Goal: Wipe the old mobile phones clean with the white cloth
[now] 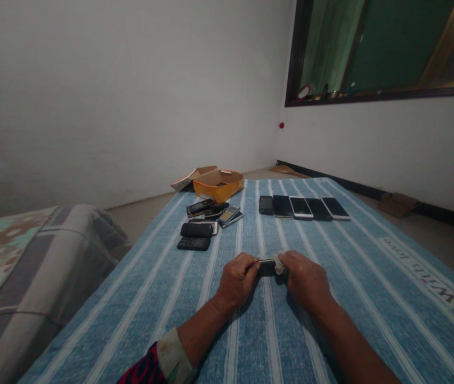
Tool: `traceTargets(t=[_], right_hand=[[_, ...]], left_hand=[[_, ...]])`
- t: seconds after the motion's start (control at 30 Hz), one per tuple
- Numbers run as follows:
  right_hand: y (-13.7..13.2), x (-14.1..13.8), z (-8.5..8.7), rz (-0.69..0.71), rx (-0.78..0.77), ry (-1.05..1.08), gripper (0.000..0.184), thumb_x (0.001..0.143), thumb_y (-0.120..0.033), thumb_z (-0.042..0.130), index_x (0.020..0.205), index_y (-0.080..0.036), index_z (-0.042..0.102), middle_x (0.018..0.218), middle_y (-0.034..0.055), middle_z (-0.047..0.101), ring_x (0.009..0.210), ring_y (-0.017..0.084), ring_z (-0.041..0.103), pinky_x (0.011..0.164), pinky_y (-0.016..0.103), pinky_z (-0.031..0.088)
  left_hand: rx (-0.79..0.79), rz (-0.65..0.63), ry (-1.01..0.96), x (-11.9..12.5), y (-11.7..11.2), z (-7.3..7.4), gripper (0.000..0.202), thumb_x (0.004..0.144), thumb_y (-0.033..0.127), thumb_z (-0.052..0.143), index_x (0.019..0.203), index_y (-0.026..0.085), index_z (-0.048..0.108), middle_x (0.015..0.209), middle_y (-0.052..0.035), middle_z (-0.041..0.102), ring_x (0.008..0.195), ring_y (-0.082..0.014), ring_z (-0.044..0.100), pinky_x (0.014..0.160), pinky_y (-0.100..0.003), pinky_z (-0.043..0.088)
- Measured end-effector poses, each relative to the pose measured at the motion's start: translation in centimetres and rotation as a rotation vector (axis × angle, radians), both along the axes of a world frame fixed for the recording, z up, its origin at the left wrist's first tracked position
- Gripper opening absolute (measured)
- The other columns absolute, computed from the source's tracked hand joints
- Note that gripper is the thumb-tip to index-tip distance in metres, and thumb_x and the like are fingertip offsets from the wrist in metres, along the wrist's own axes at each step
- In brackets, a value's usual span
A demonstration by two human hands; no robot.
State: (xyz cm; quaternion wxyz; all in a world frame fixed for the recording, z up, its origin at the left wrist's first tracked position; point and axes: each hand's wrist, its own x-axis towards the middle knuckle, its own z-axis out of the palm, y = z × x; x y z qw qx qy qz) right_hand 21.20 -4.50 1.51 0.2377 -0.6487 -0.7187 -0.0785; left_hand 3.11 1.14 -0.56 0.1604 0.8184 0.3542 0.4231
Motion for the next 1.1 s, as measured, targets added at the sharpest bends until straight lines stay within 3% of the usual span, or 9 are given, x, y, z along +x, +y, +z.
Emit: traceTargets(t=[0.43,0.67,0.93,1.1], right_hand=[[0.3,1.9,0.2,-0.067,-0.074,0.088,0.036,0.077,0.001,0.051,0.092,-0.024,0.072,0.088,0.0020,0.071,0.078,0.018,0.066,0.064,0.026,0.040],[0.3,0.6,-0.3,-0.112,0.014,-0.060,0.036,0.077,0.002,0.051,0.099,-0.021,0.068,0.091,0.0050,0.069,0.078,0.018,0.063,0.062,0.026,0.039],[1.4,-2.7,-3.1,0.116,0.313,-0.128,0.028,0.087,-0.006,0.050,0.109,-0.013,0.065,0.102,0.0129,0.068,0.103,0.025,0.059,0.084,0.032,0.046],[1.6,-3.5,-3.4,0.184,0.339,-0.084,0.033,0.087,-0.006,0.049,0.117,-0.011,0.063,0.109,0.0148,0.068,0.110,0.027,0.057,0.090,0.035,0.047]], left_hand=[[-0.019,0.013,0.010,0.1,0.0,0.0,0.018,0.090,0.023,0.050,0.078,0.019,0.064,0.072,-0.0034,0.065,0.070,-0.0167,0.064,0.066,-0.027,0.049],[-0.021,0.013,0.004,0.0,0.2,-0.1,0.017,0.088,0.022,0.051,0.079,0.018,0.064,0.071,-0.0033,0.065,0.069,-0.0168,0.063,0.065,-0.027,0.049],[-0.020,0.017,0.020,0.1,0.0,-0.1,0.020,0.090,0.022,0.049,0.076,0.018,0.063,0.071,-0.0029,0.063,0.068,-0.0157,0.061,0.066,-0.027,0.049],[-0.027,0.019,0.020,0.2,-0.1,0.0,0.022,0.092,0.022,0.047,0.077,0.018,0.063,0.072,-0.0030,0.063,0.068,-0.0155,0.061,0.066,-0.027,0.049]])
